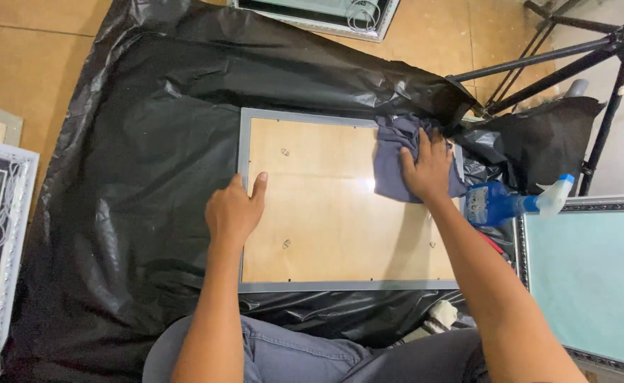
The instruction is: Cleaning the glass of various art frames using a spray cleaner and a cloth.
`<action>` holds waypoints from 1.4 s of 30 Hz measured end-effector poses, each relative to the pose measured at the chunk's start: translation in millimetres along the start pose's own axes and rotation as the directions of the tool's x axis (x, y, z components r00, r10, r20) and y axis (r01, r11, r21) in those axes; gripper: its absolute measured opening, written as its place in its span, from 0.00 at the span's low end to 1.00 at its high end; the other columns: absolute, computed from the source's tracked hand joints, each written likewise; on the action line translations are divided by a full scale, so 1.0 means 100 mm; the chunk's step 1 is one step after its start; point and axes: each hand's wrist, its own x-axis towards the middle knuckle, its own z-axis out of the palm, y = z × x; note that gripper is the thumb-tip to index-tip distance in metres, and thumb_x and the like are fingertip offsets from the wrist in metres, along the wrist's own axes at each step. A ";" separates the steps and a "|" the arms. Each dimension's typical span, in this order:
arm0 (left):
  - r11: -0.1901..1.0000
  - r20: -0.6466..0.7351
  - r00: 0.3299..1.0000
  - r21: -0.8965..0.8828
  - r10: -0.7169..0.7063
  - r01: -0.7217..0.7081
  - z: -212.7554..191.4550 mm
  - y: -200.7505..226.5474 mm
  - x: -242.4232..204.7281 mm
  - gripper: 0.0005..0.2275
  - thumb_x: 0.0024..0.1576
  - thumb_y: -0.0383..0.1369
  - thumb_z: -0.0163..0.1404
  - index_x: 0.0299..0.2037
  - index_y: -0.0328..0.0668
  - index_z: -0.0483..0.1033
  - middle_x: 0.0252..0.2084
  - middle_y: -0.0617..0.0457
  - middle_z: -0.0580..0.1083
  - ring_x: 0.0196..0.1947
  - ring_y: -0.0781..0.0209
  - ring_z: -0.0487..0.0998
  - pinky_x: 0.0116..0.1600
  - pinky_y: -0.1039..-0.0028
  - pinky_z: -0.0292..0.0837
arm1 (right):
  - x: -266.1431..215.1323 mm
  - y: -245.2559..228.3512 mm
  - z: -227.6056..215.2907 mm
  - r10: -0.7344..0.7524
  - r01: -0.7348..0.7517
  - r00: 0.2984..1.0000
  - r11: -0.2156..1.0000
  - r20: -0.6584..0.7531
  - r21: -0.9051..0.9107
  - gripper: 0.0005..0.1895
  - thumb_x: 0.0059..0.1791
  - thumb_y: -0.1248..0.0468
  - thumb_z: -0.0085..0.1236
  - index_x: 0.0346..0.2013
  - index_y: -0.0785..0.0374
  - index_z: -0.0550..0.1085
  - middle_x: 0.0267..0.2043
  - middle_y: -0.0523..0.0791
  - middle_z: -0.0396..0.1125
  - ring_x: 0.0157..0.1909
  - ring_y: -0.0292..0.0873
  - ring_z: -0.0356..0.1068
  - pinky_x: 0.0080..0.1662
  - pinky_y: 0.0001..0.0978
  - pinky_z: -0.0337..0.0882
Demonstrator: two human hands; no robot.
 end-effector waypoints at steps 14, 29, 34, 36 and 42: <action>0.997 -0.090 0.996 0.080 0.029 -0.022 0.08 -0.03 0.01 0.37 0.66 0.59 0.33 0.59 0.25 0.75 0.44 0.26 0.79 0.48 0.30 0.81 0.51 0.45 0.75 | -0.79 0.28 -0.42 -0.206 0.209 0.912 0.977 0.355 0.030 0.36 0.56 0.38 0.39 0.78 0.39 0.50 0.82 0.54 0.36 0.80 0.64 0.36 0.73 0.67 0.41; 0.991 0.001 0.995 -0.097 0.096 -0.096 0.13 -0.19 -0.40 0.38 0.62 0.56 0.42 0.69 0.24 0.62 0.63 0.22 0.68 0.65 0.27 0.69 0.63 0.44 0.68 | -1.93 1.12 -1.14 -0.103 0.194 0.723 0.979 0.683 -0.058 0.37 0.55 0.61 0.49 0.77 0.33 0.49 0.81 0.47 0.40 0.78 0.58 0.46 0.72 0.54 0.59; 0.992 0.023 0.998 -0.107 0.066 -0.063 0.32 -0.36 -0.27 0.39 0.61 0.57 0.41 0.72 0.28 0.59 0.67 0.26 0.65 0.67 0.30 0.67 0.65 0.44 0.67 | -2.15 1.40 -1.14 0.048 0.121 0.720 0.974 0.693 -0.192 0.41 0.54 0.61 0.51 0.77 0.33 0.47 0.80 0.51 0.45 0.75 0.60 0.56 0.69 0.55 0.65; 0.996 0.041 0.999 -0.084 -0.019 0.022 0.29 -0.35 -0.35 0.38 0.60 0.56 0.42 0.72 0.30 0.59 0.67 0.28 0.67 0.66 0.31 0.69 0.64 0.44 0.68 | -2.07 1.85 -0.84 0.172 0.154 0.720 0.905 0.673 -0.396 0.38 0.51 0.52 0.56 0.74 0.23 0.55 0.77 0.45 0.54 0.71 0.57 0.63 0.61 0.61 0.70; 0.995 0.019 0.996 -0.053 -0.084 0.085 0.44 -0.50 -0.21 0.37 0.60 0.55 0.43 0.70 0.29 0.61 0.67 0.29 0.65 0.67 0.31 0.67 0.65 0.47 0.66 | -1.49 0.76 -1.62 0.168 -0.160 0.806 0.985 0.568 -0.064 0.31 0.49 0.47 0.57 0.68 0.44 0.71 0.66 0.51 0.69 0.67 0.58 0.68 0.65 0.55 0.66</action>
